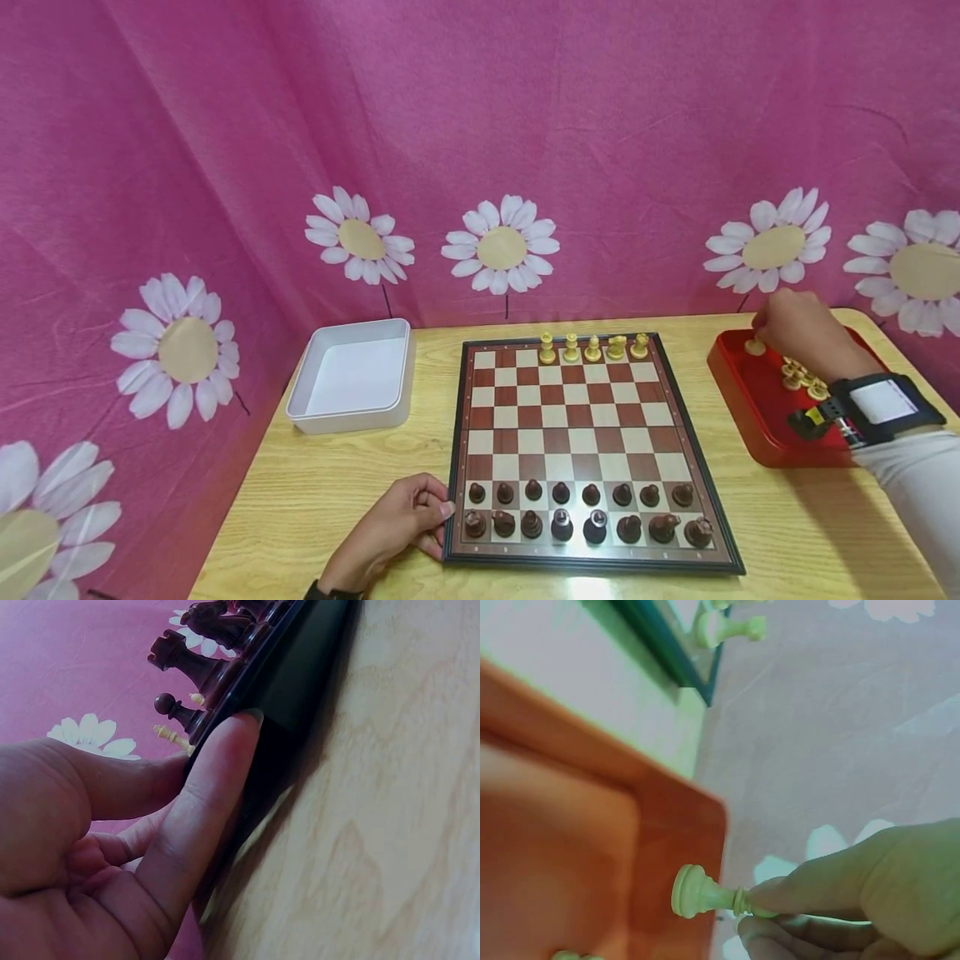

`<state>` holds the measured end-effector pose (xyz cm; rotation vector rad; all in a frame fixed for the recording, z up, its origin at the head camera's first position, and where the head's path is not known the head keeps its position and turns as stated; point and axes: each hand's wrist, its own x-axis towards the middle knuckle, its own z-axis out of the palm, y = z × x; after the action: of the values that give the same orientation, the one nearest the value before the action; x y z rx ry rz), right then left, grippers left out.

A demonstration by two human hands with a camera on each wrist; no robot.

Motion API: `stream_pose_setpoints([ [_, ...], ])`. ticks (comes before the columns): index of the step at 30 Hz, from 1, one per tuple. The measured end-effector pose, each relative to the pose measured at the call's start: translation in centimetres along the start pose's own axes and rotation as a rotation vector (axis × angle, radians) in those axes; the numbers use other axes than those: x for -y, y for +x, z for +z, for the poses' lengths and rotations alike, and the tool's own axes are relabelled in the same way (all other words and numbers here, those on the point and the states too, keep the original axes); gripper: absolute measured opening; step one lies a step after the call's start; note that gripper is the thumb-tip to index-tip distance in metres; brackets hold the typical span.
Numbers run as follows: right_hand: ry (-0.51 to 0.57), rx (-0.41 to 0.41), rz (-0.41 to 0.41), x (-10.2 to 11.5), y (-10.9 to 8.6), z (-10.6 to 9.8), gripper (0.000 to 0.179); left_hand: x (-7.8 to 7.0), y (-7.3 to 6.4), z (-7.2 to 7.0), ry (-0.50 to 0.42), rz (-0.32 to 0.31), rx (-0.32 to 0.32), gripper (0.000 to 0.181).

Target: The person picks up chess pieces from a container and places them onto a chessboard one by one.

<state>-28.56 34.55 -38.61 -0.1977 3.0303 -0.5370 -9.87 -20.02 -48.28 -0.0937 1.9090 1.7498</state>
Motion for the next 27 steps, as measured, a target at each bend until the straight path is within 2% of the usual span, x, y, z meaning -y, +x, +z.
stream_pose_setpoints([
  [5, 0.014, -0.056, -0.031, 1.3, -0.1, -0.4, 0.027, 0.0, 0.0, 0.0, 0.001, -0.004, -0.001, 0.017],
  [8, 0.008, -0.086, -0.059, 2.6, -0.2, -0.6, 0.02, 0.0, -0.1, 0.0, -0.002, -0.008, 0.0, 0.017],
  [16, -0.029, -0.203, -0.205, 7.0, 0.1, -0.6, 0.006, -0.1, -0.2, 0.0, 0.011, -0.009, -0.006, 0.017],
  [22, -0.021, -0.197, -0.269, 10.7, 0.5, -0.3, 0.003, -0.2, -0.2, 0.1, 0.003, -0.009, -0.008, 0.016],
  [27, 0.007, -0.176, -0.29, 13.9, 1.1, -0.1, 0.006, -0.3, -0.2, 0.1, 0.006, -0.01, -0.001, 0.016],
])
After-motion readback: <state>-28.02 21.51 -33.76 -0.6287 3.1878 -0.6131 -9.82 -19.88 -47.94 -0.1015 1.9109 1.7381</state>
